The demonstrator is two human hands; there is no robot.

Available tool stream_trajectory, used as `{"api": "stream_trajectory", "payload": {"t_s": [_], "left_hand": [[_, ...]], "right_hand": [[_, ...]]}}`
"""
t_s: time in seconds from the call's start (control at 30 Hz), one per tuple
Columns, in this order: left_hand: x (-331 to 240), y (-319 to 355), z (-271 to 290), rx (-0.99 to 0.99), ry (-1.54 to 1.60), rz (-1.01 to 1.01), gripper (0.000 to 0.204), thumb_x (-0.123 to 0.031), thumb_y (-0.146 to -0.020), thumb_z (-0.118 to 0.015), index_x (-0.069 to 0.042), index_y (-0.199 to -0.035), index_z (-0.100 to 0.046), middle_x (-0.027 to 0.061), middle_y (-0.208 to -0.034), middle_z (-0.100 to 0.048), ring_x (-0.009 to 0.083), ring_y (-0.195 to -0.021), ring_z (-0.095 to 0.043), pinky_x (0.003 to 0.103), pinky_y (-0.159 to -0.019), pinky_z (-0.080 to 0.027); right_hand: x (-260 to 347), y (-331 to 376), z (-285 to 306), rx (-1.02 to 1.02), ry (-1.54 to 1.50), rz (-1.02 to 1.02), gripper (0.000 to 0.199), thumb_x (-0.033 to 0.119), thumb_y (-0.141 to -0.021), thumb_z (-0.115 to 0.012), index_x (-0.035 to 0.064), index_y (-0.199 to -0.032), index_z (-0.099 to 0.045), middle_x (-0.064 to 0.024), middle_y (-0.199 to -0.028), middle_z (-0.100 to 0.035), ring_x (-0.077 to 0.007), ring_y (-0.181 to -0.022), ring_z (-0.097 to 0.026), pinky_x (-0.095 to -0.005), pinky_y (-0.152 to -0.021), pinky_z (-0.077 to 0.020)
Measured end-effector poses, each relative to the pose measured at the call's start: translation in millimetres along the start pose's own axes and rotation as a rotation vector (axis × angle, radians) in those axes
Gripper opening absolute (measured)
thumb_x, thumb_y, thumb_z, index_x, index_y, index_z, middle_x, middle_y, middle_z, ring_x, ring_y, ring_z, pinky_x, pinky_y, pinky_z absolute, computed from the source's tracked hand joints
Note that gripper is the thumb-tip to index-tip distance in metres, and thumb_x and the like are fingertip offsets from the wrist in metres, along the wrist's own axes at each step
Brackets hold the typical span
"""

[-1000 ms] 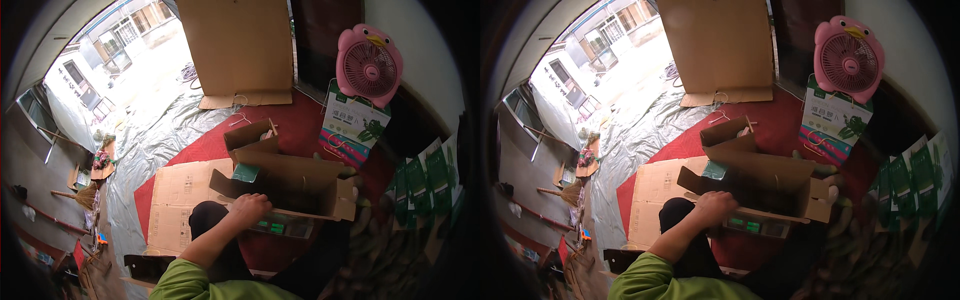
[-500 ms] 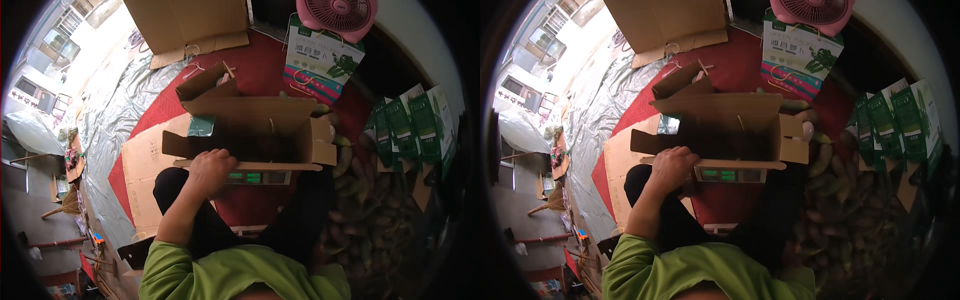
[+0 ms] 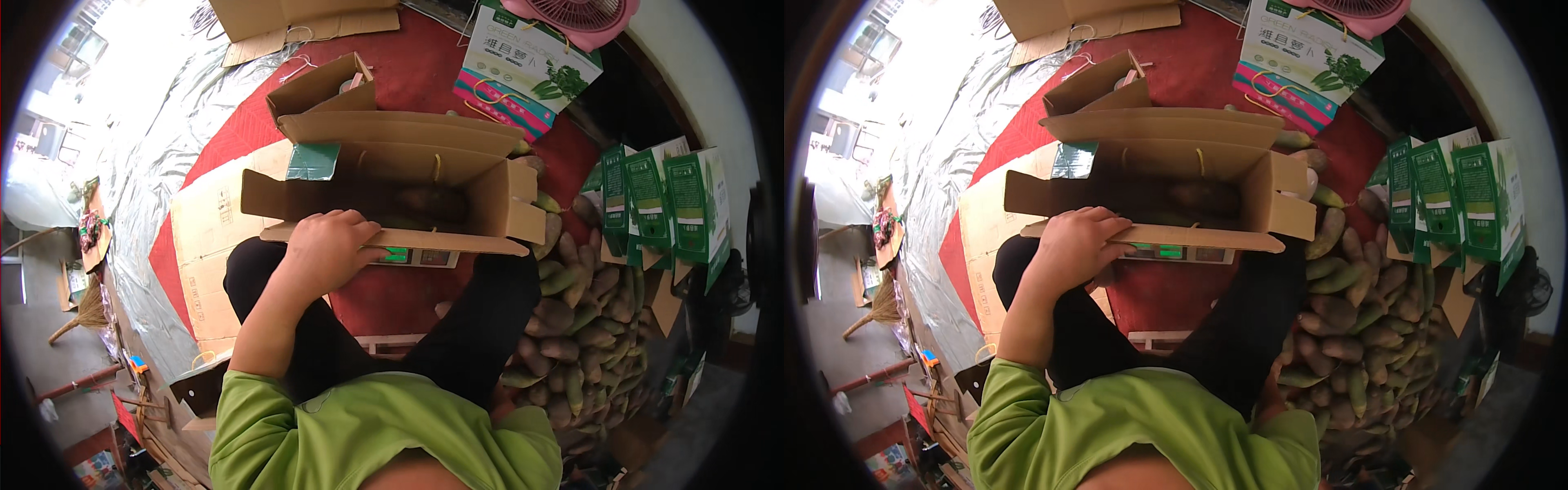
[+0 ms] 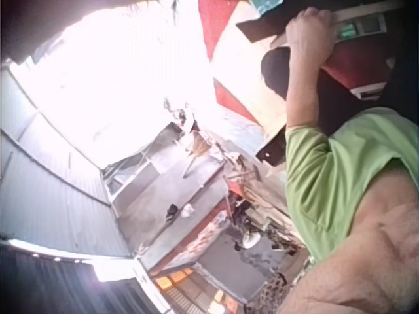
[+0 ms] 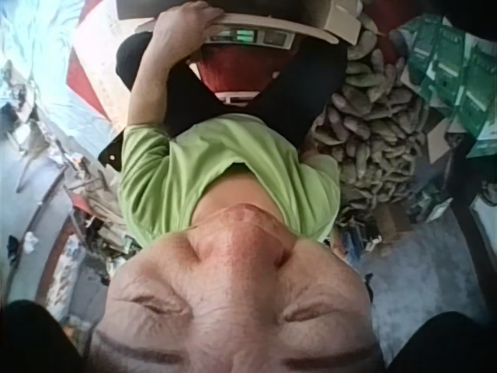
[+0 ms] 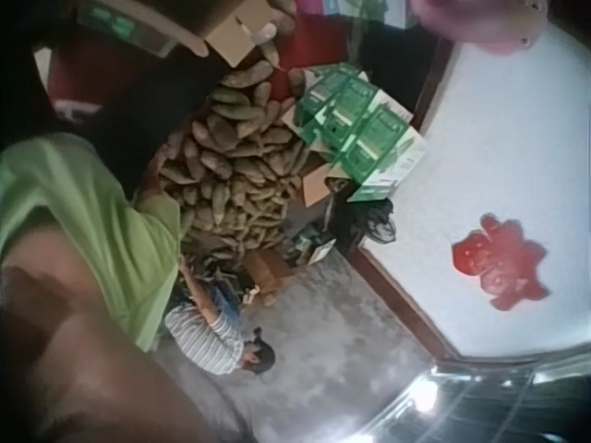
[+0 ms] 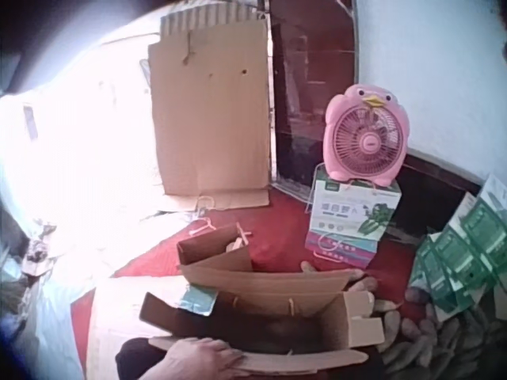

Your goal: Sorting and packing large green vegetables into cardboard boxes and weighing them on a scale.

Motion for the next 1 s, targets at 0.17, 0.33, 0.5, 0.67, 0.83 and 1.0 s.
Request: {"api": "stream_trajectory", "payload": {"t_s": [0.17, 0.33, 0.5, 0.67, 0.83, 1.0], "left_hand": [[55.7, 1.8, 7.9, 0.098, 0.504, 0.264, 0.037, -0.037, -0.091, -0.054, -0.004, -0.092, -0.071, 0.0142, -0.093, -0.069, 0.0321, -0.086, -0.065, 0.043, -0.075, -0.050], [72.1, -3.3, -10.4, 0.209, 0.310, 0.272, 0.055, -0.044, -0.087, -0.058, -0.004, -0.126, -0.057, 0.0206, -0.124, -0.058, 0.0337, -0.117, -0.054, 0.041, -0.098, -0.043], [68.6, 13.7, 10.3, 0.062, 0.239, 0.359, 0.067, -0.037, -0.081, -0.068, -0.007, -0.137, -0.046, 0.0200, -0.147, -0.035, 0.0347, -0.134, -0.036, 0.040, -0.107, -0.036], [73.8, 17.6, 16.5, -0.052, 0.165, 0.415, 0.078, -0.033, -0.076, -0.074, -0.008, -0.142, -0.039, 0.0205, -0.153, -0.023, 0.0384, -0.142, -0.020, 0.044, -0.111, -0.030], [81.9, 21.5, 16.2, -0.049, 0.233, 0.371, 0.093, -0.034, -0.065, -0.083, -0.011, -0.143, -0.037, 0.0198, -0.154, -0.021, 0.0441, -0.142, -0.013, 0.051, -0.112, -0.026], [89.0, 26.4, 14.8, -0.030, 0.223, 0.375, 0.097, -0.036, -0.060, -0.085, -0.010, -0.142, -0.039, 0.0211, -0.152, -0.024, 0.0467, -0.141, -0.014, 0.053, -0.110, -0.028]], "right_hand": [[31.1, -5.1, -13.4, 0.047, -0.014, -0.036, 0.061, 0.018, -0.073, -0.073, -0.0048, -0.124, -0.047, -0.0149, -0.112, -0.058, -0.0262, -0.109, -0.056, -0.0390, -0.088, -0.0483], [60.5, -13.1, -16.5, 0.085, -0.016, -0.083, 0.066, 0.019, -0.072, -0.075, -0.0051, -0.126, -0.046, -0.0161, -0.114, -0.058, -0.0272, -0.111, -0.055, -0.0400, -0.090, -0.0484], [100.5, -15.0, 56.8, -0.124, -0.181, -0.029, 0.071, 0.020, -0.066, -0.081, -0.0047, -0.124, -0.048, -0.0141, -0.115, -0.057, -0.0243, -0.107, -0.055, -0.0393, -0.089, -0.0462], [261.5, 54.7, 131.5, -0.284, -0.263, 0.442, 0.065, 0.019, -0.069, -0.078, -0.0031, -0.123, -0.050, -0.0105, -0.116, -0.056, -0.0222, -0.103, -0.054, -0.0332, -0.091, -0.0420], [446.6, 135.6, 92.2, -0.035, -0.160, 0.909, 0.062, 0.019, -0.065, -0.076, -0.0009, -0.119, -0.053, -0.0078, -0.110, -0.059, -0.0179, -0.102, -0.055, -0.0292, -0.090, -0.0426], [552.3, 141.3, -48.8, 0.262, 0.360, 0.972, 0.065, 0.030, -0.057, -0.083, -0.0007, -0.109, -0.058, -0.0090, -0.102, -0.062, -0.0190, -0.096, -0.059, -0.0316, -0.086, -0.0459]]}}
Point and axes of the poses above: each hand's wrist, its own y-axis away from the middle knuckle, its own z-axis out of the back of the hand, x = y × z, the point moved 10 cm from there along -y, towards the middle knuckle
